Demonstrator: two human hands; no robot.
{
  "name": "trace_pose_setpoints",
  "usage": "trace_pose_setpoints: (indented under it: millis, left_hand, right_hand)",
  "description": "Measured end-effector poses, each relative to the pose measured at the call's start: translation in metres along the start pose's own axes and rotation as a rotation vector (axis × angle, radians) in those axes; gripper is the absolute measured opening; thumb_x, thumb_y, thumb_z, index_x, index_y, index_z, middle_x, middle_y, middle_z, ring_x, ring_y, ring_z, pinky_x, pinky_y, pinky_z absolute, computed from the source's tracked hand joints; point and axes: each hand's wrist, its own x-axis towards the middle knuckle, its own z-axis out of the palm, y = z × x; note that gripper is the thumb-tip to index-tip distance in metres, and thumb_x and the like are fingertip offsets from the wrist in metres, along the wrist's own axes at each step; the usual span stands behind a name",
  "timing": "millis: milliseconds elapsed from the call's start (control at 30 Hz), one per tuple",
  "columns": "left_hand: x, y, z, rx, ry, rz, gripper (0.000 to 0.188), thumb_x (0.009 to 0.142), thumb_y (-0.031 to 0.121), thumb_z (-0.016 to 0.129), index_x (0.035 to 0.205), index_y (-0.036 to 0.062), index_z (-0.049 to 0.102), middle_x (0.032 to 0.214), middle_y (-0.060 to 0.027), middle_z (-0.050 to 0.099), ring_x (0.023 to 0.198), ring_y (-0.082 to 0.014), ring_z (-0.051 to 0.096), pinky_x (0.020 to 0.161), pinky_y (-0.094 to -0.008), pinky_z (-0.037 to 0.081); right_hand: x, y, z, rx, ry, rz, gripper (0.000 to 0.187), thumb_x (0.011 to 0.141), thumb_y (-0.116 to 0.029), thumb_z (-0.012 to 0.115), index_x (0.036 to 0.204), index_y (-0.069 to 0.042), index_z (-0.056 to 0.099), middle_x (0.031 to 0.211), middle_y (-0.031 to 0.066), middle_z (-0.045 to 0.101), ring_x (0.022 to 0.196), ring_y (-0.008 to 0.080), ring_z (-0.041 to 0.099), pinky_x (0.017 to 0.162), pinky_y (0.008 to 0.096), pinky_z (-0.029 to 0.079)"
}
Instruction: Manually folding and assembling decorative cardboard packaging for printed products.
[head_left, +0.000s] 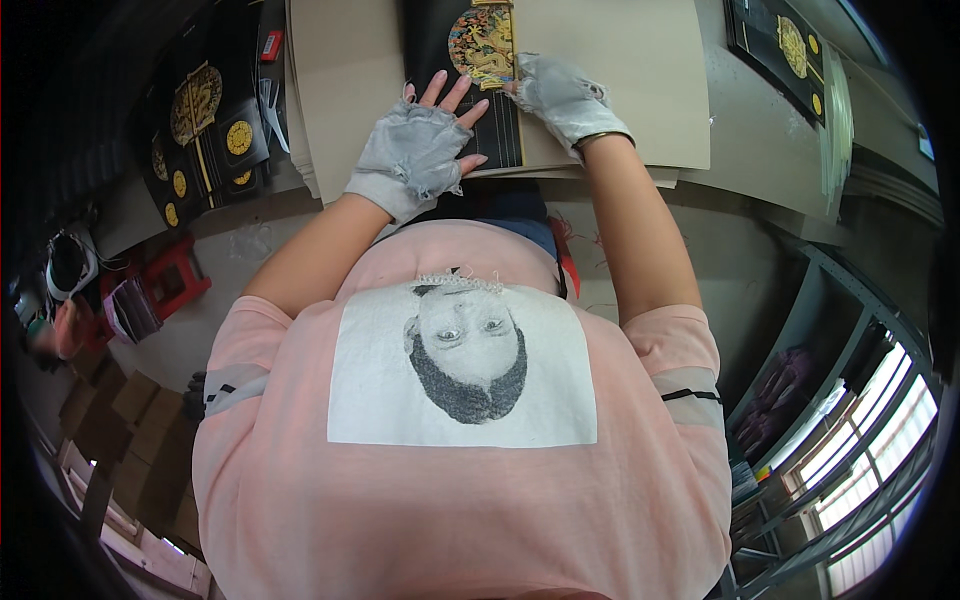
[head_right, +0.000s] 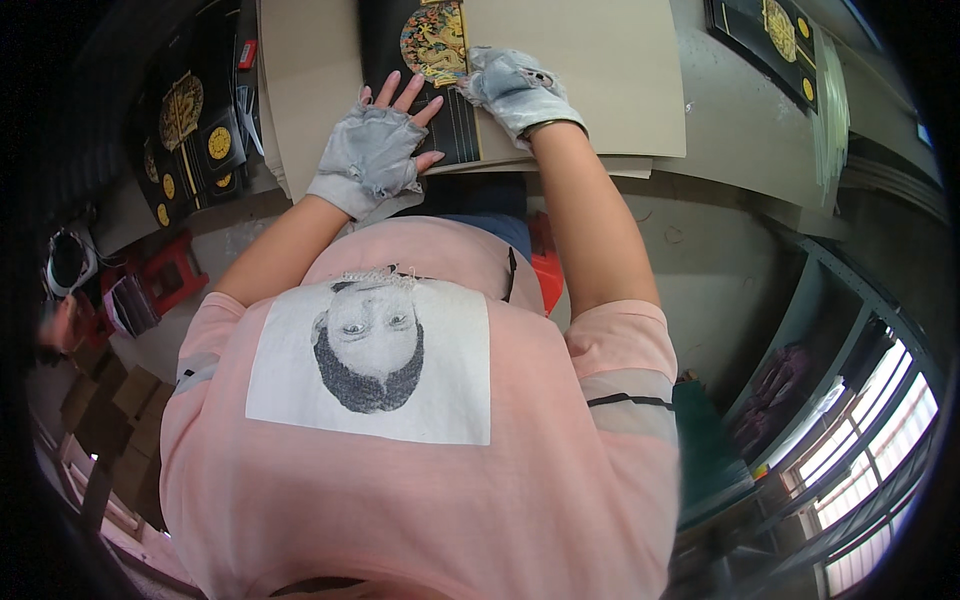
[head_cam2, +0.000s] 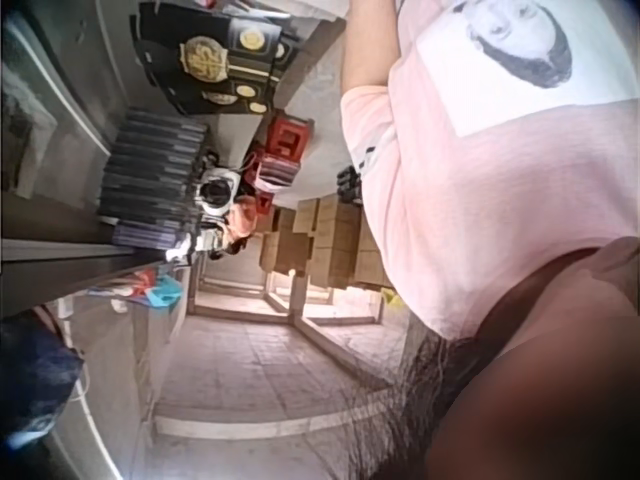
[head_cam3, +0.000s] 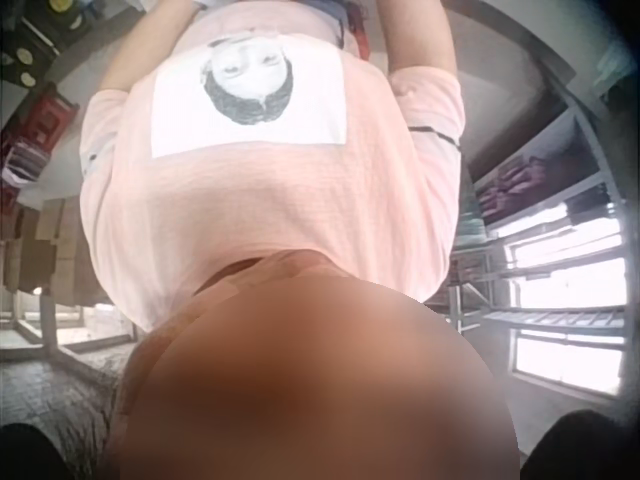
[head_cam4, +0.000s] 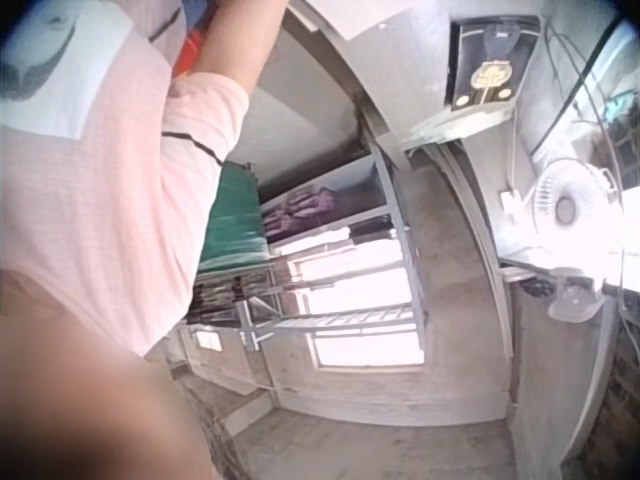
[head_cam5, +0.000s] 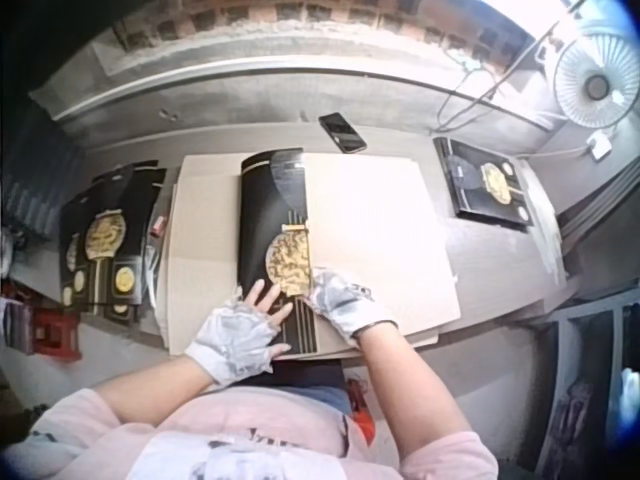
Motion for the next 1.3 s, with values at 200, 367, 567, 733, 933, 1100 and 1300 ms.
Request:
trace_pose_setpoints:
  millis: [200, 367, 567, 733, 933, 1100, 1300]
  left_hand:
    - [-0.001, 0.002, -0.002, 0.010, -0.039, -0.023, 0.076, 0.097, 0.065, 0.055, 0.159, 0.0217, 0.045, 0.170, -0.0122, 0.032, 0.158, -0.0351, 0.026, 0.127, -0.0553, 0.023]
    - [0.003, 0.000, -0.006, 0.006, -0.060, 0.000, 0.079, 0.096, 0.066, 0.056, 0.159, 0.0214, 0.044, 0.171, -0.0125, 0.031, 0.158, -0.0354, 0.025, 0.126, -0.0557, 0.024]
    - [0.003, -0.001, -0.020, -0.090, -0.029, -0.002, 0.078, 0.089, 0.059, 0.068, 0.154, 0.0176, 0.051, 0.164, -0.0157, 0.039, 0.153, -0.0389, 0.033, 0.122, -0.0569, 0.031]
    - [0.004, -0.011, -0.016, -0.200, 0.018, 0.053, 0.078, 0.087, 0.059, 0.070, 0.150, 0.0155, 0.055, 0.165, -0.0156, 0.040, 0.153, -0.0385, 0.034, 0.123, -0.0583, 0.029]
    - [-0.004, -0.012, 0.010, -0.208, 0.032, 0.004, 0.084, 0.085, 0.067, 0.069, 0.153, 0.0190, 0.054, 0.170, -0.0126, 0.033, 0.159, -0.0333, 0.025, 0.127, -0.0588, 0.020]
    - [-0.004, -0.014, 0.023, -0.252, 0.132, 0.017, 0.084, 0.088, 0.064, 0.068, 0.156, 0.0183, 0.050, 0.171, -0.0151, 0.030, 0.159, -0.0356, 0.026, 0.127, -0.0576, 0.021]
    - [-0.027, -0.033, 0.030, -0.297, 0.319, -0.383, 0.091, 0.096, 0.057, 0.061, 0.163, 0.0040, 0.031, 0.170, -0.0215, 0.027, 0.158, -0.0418, 0.024, 0.126, -0.0565, 0.024]
  right_hand:
    - [-0.011, -0.014, -0.009, -0.014, 0.025, -0.002, 0.051, 0.093, -0.049, 0.068, 0.131, -0.015, 0.071, 0.126, 0.0161, 0.073, 0.115, 0.0397, 0.069, 0.100, 0.0492, 0.053]
    - [-0.001, -0.003, -0.004, -0.005, 0.022, -0.026, 0.052, 0.093, -0.050, 0.067, 0.131, -0.014, 0.071, 0.126, 0.0166, 0.072, 0.116, 0.0397, 0.068, 0.099, 0.0487, 0.053]
    - [0.001, 0.003, 0.002, 0.017, 0.063, -0.109, 0.044, 0.094, -0.035, 0.068, 0.128, -0.008, 0.071, 0.124, 0.0204, 0.073, 0.114, 0.0394, 0.069, 0.098, 0.0453, 0.054]
    - [-0.023, -0.029, 0.004, -0.094, 0.163, -0.053, 0.025, 0.098, -0.020, 0.067, 0.114, -0.001, 0.074, 0.112, 0.0213, 0.075, 0.102, 0.0391, 0.069, 0.092, 0.0440, 0.054]
    - [-0.058, -0.037, 0.066, -0.603, 0.487, -0.265, 0.063, 0.101, -0.036, 0.062, 0.150, 0.002, 0.049, 0.156, 0.0327, 0.044, 0.148, 0.0431, 0.042, 0.120, 0.0519, 0.036]
    - [-0.054, -0.033, 0.064, -0.684, 0.371, -0.213, 0.066, 0.105, -0.040, 0.053, 0.155, 0.000, 0.044, 0.163, 0.0289, 0.038, 0.153, 0.0412, 0.035, 0.122, 0.0569, 0.031]
    - [-0.057, -0.042, 0.062, -0.702, 0.319, -0.124, 0.066, 0.106, -0.042, 0.051, 0.157, -0.001, 0.043, 0.165, 0.0251, 0.036, 0.155, 0.0405, 0.033, 0.121, 0.0591, 0.031]
